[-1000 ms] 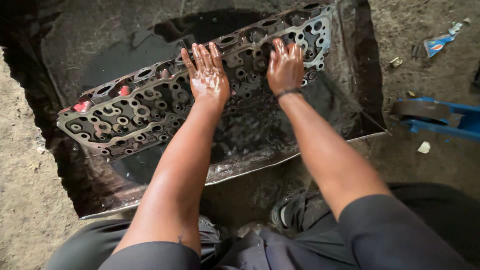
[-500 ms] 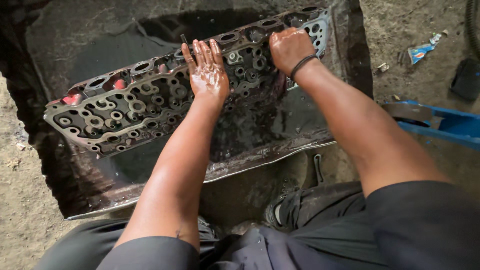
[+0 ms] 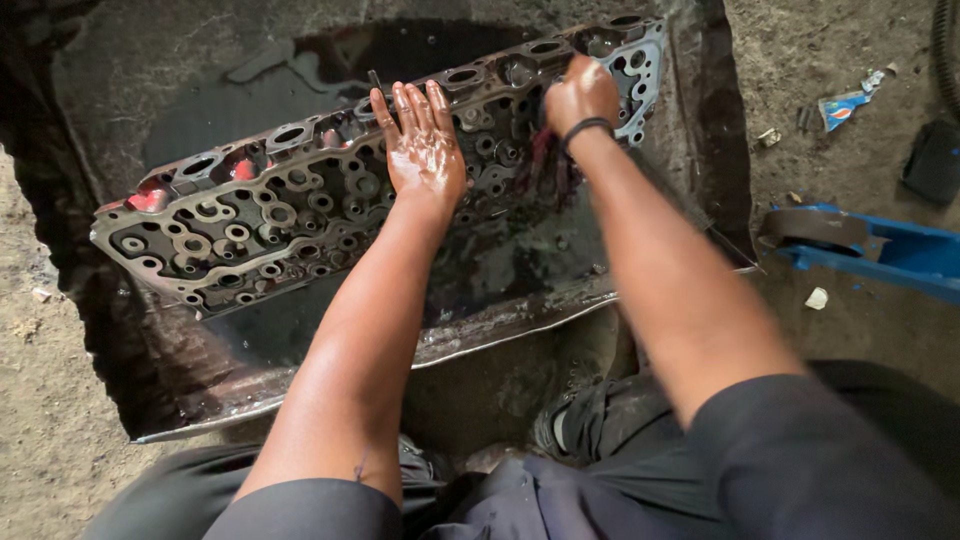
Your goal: The person scrubs a large metal engine cylinder head with a sponge and water. They systematically clean the surface and the internal ports, using both hands to reach into the recessed areas.
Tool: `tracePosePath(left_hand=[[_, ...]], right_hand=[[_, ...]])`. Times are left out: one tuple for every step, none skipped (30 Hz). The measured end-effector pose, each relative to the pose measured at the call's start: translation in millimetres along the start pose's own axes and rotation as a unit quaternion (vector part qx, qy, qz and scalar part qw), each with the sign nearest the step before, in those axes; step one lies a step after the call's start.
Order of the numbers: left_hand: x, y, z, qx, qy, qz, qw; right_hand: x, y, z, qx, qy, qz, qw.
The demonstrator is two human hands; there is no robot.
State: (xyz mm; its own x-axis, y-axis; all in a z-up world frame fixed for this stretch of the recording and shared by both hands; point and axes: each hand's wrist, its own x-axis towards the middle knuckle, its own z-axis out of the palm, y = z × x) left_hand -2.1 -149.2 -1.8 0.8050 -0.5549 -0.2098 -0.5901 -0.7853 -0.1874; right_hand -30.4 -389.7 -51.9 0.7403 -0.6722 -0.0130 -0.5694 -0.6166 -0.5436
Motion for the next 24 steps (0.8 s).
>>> tracePosePath(left_hand=[[0, 1, -1, 0.009, -0.019, 0.003, 1.0], [0, 1, -2, 0.001, -0.009, 0.001, 1.0], [1, 0, -2, -0.008, 0.0, -0.003, 1.0], [1, 0, -2, -0.016, 0.009, -0.007, 1.0], [1, 0, 0, -0.013, 0.007, -0.007, 1.0], [1, 0, 1, -0.01, 0.005, -0.006, 1.0], [3, 1, 2, -0.007, 0.006, -0.005, 1.0], [3, 1, 3, -0.011, 0.009, -0.006, 1.0], [4, 2, 4, -0.016, 0.012, -0.008, 1.0], [4, 2, 5, -0.021, 0.015, -0.01, 1.0], [4, 1, 6, -0.021, 0.014, -0.012, 1.0], [4, 2, 6, -0.021, 0.013, -0.014, 1.0], [3, 3, 5, -0.021, 0.012, -0.014, 1.0], [2, 2, 3, -0.024, 0.016, -0.013, 1.0], [2, 1, 0, -0.028, 0.02, -0.011, 0.999], [0, 0, -3, -0.031, 0.024, -0.009, 0.999], [-1, -1, -6, -0.033, 0.0, -0.005, 0.999], [-1, -1, -9, -0.035, -0.024, -0.001, 0.999], [-2, -2, -9, -0.035, -0.048, 0.004, 0.998], [-2, -2, -7, -0.033, -0.027, -0.004, 0.999], [-1, 0, -4, -0.031, -0.004, -0.01, 0.999], [2, 1, 1, -0.028, 0.019, -0.016, 0.999], [4, 1, 7, -0.023, 0.025, -0.016, 0.999], [7, 1, 12, -0.019, 0.032, -0.016, 0.999]], right_hand=[[-2, -3, -9, -0.149, 0.006, -0.134, 0.98], [-4, -5, -18, -0.271, -0.006, -0.247, 0.93], [-5, -7, -25, -0.347, -0.022, -0.336, 0.876], [-7, -7, -30, -0.407, -0.033, -0.43, 0.805], [-6, -8, -27, -0.401, -0.035, -0.411, 0.818], [-2, -8, -23, -0.396, -0.038, -0.391, 0.83], [4, -6, -18, -0.392, -0.038, -0.37, 0.841], [7, -3, -10, -0.334, 0.001, -0.296, 0.895], [9, -1, 0, -0.272, 0.039, -0.22, 0.936], [11, 1, 5, -0.207, 0.077, -0.14, 0.965], [14, 2, 7, -0.022, 0.034, 0.03, 0.999], [17, 1, 5, 0.164, -0.011, 0.2, 0.966], [16, 0, 3, 0.34, -0.052, 0.358, 0.868], [9, -3, 4, 0.359, -0.035, 0.348, 0.865], [1, -7, 2, 0.377, -0.017, 0.338, 0.862], [-7, -13, 0, 0.394, 0.0, 0.328, 0.859], [-16, -21, -1, 0.28, 0.052, 0.222, 0.932], [-31, -26, -2, 0.158, 0.103, 0.11, 0.976], [-45, -30, -4, 0.033, 0.152, -0.004, 0.988], [-54, -32, -7, -0.007, 0.158, -0.061, 0.986], [-60, -32, -10, -0.047, 0.165, -0.116, 0.978], [-62, -32, -11, -0.087, 0.171, -0.171, 0.966], [-62, -28, -12, -0.085, 0.157, -0.175, 0.968], [-62, -22, -12, -0.083, 0.142, -0.178, 0.97]])
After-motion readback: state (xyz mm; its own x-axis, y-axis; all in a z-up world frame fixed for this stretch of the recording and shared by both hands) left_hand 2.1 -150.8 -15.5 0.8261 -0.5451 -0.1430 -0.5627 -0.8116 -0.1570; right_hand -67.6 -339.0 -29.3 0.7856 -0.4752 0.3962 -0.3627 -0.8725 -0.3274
